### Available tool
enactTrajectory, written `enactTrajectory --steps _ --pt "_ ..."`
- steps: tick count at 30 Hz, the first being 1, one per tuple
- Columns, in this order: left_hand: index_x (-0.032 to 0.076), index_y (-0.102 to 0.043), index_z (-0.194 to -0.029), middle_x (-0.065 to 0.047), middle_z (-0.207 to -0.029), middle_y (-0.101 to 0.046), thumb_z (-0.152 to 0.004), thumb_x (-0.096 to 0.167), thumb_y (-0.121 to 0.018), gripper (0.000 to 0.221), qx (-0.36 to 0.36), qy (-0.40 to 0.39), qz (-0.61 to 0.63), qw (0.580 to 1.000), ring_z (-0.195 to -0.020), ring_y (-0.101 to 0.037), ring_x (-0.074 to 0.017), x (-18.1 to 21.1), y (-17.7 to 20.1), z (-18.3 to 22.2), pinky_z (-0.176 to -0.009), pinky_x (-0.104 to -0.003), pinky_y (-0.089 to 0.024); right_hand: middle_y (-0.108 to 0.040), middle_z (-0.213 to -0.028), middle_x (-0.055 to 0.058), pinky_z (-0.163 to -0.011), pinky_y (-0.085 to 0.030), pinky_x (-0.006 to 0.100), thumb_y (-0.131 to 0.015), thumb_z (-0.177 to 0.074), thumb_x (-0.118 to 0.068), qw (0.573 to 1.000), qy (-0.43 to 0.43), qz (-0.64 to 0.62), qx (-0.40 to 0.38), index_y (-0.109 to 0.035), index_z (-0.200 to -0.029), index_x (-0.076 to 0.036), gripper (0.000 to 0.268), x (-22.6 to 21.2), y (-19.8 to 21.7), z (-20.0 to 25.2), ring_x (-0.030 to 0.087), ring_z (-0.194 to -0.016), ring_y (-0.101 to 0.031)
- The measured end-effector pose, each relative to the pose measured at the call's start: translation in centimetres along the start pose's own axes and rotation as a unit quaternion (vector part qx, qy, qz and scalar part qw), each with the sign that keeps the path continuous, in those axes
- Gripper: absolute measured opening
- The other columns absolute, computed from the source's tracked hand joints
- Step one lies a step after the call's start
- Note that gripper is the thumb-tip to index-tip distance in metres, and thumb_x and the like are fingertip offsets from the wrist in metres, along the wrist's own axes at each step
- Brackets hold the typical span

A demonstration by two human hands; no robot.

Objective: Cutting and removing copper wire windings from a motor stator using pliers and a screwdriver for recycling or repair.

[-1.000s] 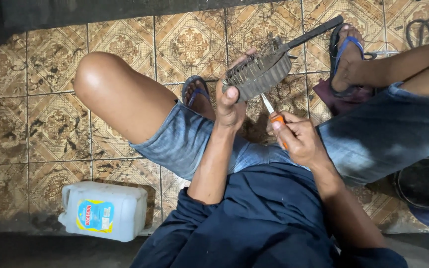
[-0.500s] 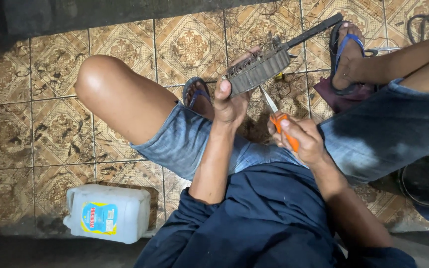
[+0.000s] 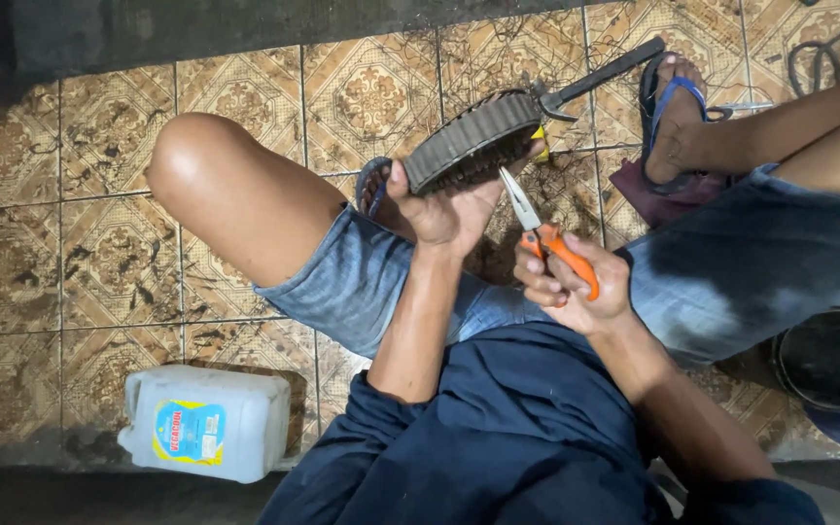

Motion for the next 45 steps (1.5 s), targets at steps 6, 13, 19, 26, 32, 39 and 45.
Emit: enactTrajectory --steps 6,13,19,26,32,39,45 --pt "0.014 -0.073 -0.127 -0.016 -0.124 -0.073 -0.092 0.071 -0.055 0.069 0.029 -0.033 0.015 0.999 -0.119 -0.067 -0.0349 0.5 -1.5 0.0 -0.116 -0.058 -0.043 -0.044 -0.071 0.013 -0.047 -0.033 0.026 -0.049 -0.103 -0.025 0.967 0.101 0.232 0.041 -0.045 -0.047 -0.007 0.06 -0.1 -3.8 -1.2 0.02 -0.066 -0.045" --pt "0.007 -0.062 -0.135 -0.019 -0.141 -0.061 -0.088 0.058 -0.064 0.069 -0.053 -0.04 -0.156 0.986 -0.132 -0.059 -0.0322 0.8 0.8 0.3 -0.122 -0.053 -0.038 -0.061 -0.078 0.012 -0.056 -0.044 0.031 -0.059 -0.101 -0.019 0.726 0.234 0.645 0.057 -0.065 -0.062 -0.003 0.042 -0.4 -4.0 -1.4 0.023 -0.061 -0.057" --pt "0.0 -0.052 -0.142 -0.028 -0.15 -0.048 -0.081 0.054 -0.068 0.083 -0.026 -0.049 -0.146 0.988 -0.131 -0.058 -0.0395 -0.5 3.5 0.6 -0.117 -0.057 -0.042 -0.05 -0.064 0.007 -0.05 -0.04 0.032 -0.061 -0.099 -0.019 0.695 0.24 0.673 0.08 -0.06 -0.054 -0.007 0.047 -0.7 -6.1 -1.7 0.021 -0.051 -0.048" --pt "0.015 -0.069 -0.126 -0.014 -0.127 -0.072 -0.082 0.093 -0.049 0.092 0.059 -0.002 0.028 0.998 -0.119 -0.067 -0.035 -0.4 -2.7 0.0 -0.105 -0.055 -0.055 -0.05 -0.072 0.002 -0.052 -0.032 0.019 -0.044 -0.107 -0.031 0.997 0.066 0.035 -0.007 -0.061 -0.1 -0.008 0.03 0.6 -2.9 -1.7 0.011 -0.068 -0.044" --pt "0.015 -0.073 -0.124 -0.018 -0.119 -0.073 -0.09 0.071 -0.05 0.069 0.118 -0.06 0.027 0.991 -0.121 -0.063 -0.0408 -1.8 3.1 -0.2 -0.116 -0.07 -0.033 -0.044 -0.09 0.006 -0.048 -0.032 0.022 -0.044 -0.105 -0.033 0.997 0.053 -0.04 0.043 -0.061 -0.073 -0.011 0.042 1.4 -2.9 -1.9 0.011 -0.072 -0.039" --pt "0.014 -0.077 -0.115 -0.011 -0.11 -0.077 -0.09 0.066 -0.047 0.065 0.07 -0.024 -0.068 0.995 -0.114 -0.069 -0.028 -5.3 14.7 1.6 -0.12 -0.052 -0.036 -0.043 -0.078 0.013 -0.045 -0.03 0.02 -0.053 -0.102 -0.028 0.965 0.155 0.136 0.16 -0.041 -0.052 -0.011 0.055 1.9 -6.5 -3.4 0.017 -0.066 -0.042" --pt "0.001 -0.074 -0.117 -0.022 -0.104 -0.075 -0.092 0.046 -0.056 0.054 0.098 -0.07 -0.139 0.983 -0.105 -0.071 -0.0334 -2.7 9.9 1.1 -0.109 -0.051 -0.047 -0.061 -0.066 0.013 -0.049 -0.042 0.026 -0.056 -0.105 -0.02 0.792 0.173 0.566 0.15 -0.057 -0.049 -0.005 0.058 -0.3 -4.2 -2.7 0.018 -0.054 -0.054"
Point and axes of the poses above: each hand's wrist, its own z-axis away from the middle knuckle, its own y-axis out of the back of the hand, x = y × z, the point moved 1 cm from there along -z, towards the middle knuckle
